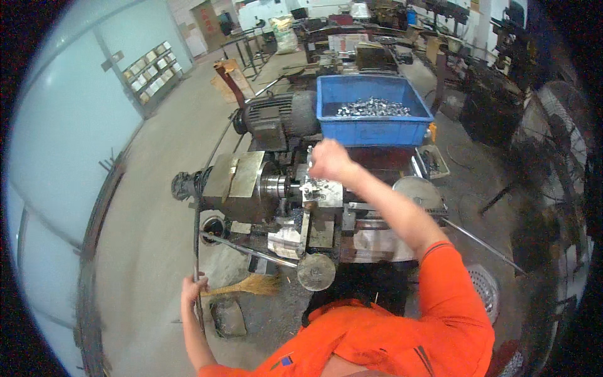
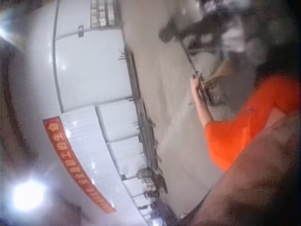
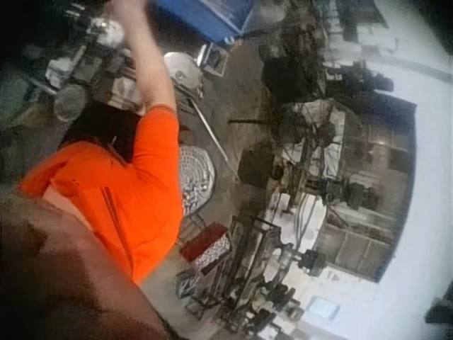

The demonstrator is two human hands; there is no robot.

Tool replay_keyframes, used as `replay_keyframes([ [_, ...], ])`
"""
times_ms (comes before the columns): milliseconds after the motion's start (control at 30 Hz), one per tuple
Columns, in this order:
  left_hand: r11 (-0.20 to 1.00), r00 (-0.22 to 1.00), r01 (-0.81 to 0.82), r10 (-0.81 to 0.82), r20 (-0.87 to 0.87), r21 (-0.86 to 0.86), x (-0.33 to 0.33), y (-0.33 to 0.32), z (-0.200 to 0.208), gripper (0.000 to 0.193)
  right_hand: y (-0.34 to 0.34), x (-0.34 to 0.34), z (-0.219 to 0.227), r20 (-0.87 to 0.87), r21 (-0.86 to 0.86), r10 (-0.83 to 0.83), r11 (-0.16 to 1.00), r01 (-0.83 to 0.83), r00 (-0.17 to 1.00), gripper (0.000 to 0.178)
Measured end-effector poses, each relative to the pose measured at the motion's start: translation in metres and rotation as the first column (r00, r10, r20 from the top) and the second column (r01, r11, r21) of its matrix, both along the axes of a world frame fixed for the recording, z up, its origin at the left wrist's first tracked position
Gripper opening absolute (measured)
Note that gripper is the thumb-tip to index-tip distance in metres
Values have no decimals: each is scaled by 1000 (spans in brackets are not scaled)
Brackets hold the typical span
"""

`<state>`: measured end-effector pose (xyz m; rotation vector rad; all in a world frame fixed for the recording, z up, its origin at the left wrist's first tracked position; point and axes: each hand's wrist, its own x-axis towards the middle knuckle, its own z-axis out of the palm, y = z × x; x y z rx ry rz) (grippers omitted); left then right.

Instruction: The person operates a metal turning machine in a workshop, repeatedly loading small metal parts into the machine, activating it with a lever, and removing the processed parts. The person places the finished parts into a perforated metal tray and continues the cycle.

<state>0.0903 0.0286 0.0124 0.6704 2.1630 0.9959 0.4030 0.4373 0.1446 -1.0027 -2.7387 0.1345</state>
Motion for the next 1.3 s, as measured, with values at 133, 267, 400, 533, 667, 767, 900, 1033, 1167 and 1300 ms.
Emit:
replay_keyframes([
  [133, 969, 987, -63, 26, 158, 237, 3, 15, 0, 32, 35, 44, 15, -348, 261, -104, 944, 203, 932, 46],
  [267, 938, 987, -123, 83, 135, 325, 1, 18, -9, 34, 11, 91, 0, -497, 172, 5, 981, 93, 868, 54],
  [400, 940, 965, -202, 143, 221, 275, 0, 28, -23, 39, -45, 182, -72, -572, -96, -58, 995, 3, 818, 52],
  [533, 922, 926, -326, 267, 267, 211, -35, -28, -63, 39, -120, 276, -159, -536, -397, -406, 895, 203, 741, 47],
  [667, 962, 976, -195, 172, 132, 189, 82, 22, 29, 38, -206, 405, -216, -110, -532, -894, 422, 734, 435, 42],
  [767, 977, 981, -167, 152, 120, 133, 92, 33, 44, 39, -252, 482, -238, 30, -308, -992, 110, 945, 125, 37],
  [900, 983, 985, -155, 146, 91, 98, 101, 33, 45, 44, -276, 519, -235, 252, 24, -965, 75, 997, 66, 28],
  [1033, 982, 983, -165, 156, 100, 95, 81, 30, 31, 49, -270, 506, -222, 343, -88, -936, 54, 995, 81, 29],
  [1167, 973, 968, -192, 167, 189, 126, 20, 28, -11, 49, -264, 519, -260, 470, -162, -879, 4, 987, 81, 33],
  [1300, 963, 944, -233, 189, 272, 137, -38, 15, -50, 49, -241, 502, -234, 566, -229, -823, -89, 969, 58, 39],
])
